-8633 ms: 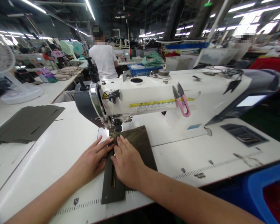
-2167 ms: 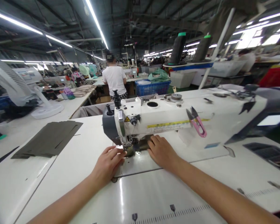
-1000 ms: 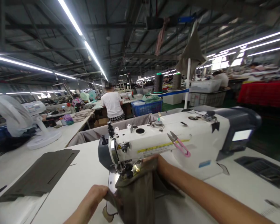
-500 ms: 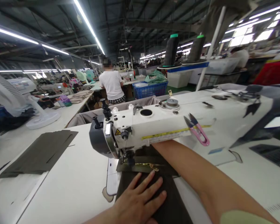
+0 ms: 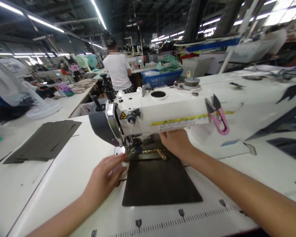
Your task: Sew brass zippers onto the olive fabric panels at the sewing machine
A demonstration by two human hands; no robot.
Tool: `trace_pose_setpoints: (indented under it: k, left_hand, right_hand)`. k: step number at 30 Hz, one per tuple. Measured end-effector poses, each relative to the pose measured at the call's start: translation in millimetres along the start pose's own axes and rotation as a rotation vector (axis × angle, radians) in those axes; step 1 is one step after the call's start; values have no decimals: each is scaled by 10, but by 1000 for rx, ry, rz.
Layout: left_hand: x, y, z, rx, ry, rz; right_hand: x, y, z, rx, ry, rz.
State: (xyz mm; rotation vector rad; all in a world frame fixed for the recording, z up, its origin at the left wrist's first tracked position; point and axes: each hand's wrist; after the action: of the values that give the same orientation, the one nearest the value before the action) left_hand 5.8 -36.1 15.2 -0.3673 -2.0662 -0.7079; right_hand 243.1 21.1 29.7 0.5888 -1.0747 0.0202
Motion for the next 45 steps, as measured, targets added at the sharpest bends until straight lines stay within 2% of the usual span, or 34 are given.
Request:
trace_pose_setpoints:
  k: [3, 5, 7, 11, 17, 23, 45]
  left_hand:
    - [-31, 35, 224, -76, 164, 5]
    - [-101, 67, 269, -128, 212, -2]
    - [-160, 84, 258, -147, 247, -15]
    - [-189, 89, 213, -204, 267, -51]
    - [-168, 122, 214, -248, 340, -19]
    - [-170, 159, 219, -260, 396, 8]
    - [-212, 216, 302, -257, 355, -75]
  right_hand:
    - [-96, -299, 351, 92, 32, 105]
    - [-229, -398, 542, 188, -27, 146]
    - [-378, -396, 621, 234, -88, 196]
    - [-538, -283, 544, 270, -79, 243]
    - [-513, -255, 484, 279, -53, 206]
    - [-527, -221, 478, 256, -42, 233]
    - [-562, -147, 452, 245, -82, 233]
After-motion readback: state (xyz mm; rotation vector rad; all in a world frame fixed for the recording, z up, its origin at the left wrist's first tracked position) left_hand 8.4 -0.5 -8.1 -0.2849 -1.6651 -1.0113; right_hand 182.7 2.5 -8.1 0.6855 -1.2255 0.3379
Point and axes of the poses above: each hand's wrist, its own y-axis towards the middle knuckle, its own x-axis out of the back of the hand, z = x × y, and after that the axes turned 9 degrees about z, right-handed
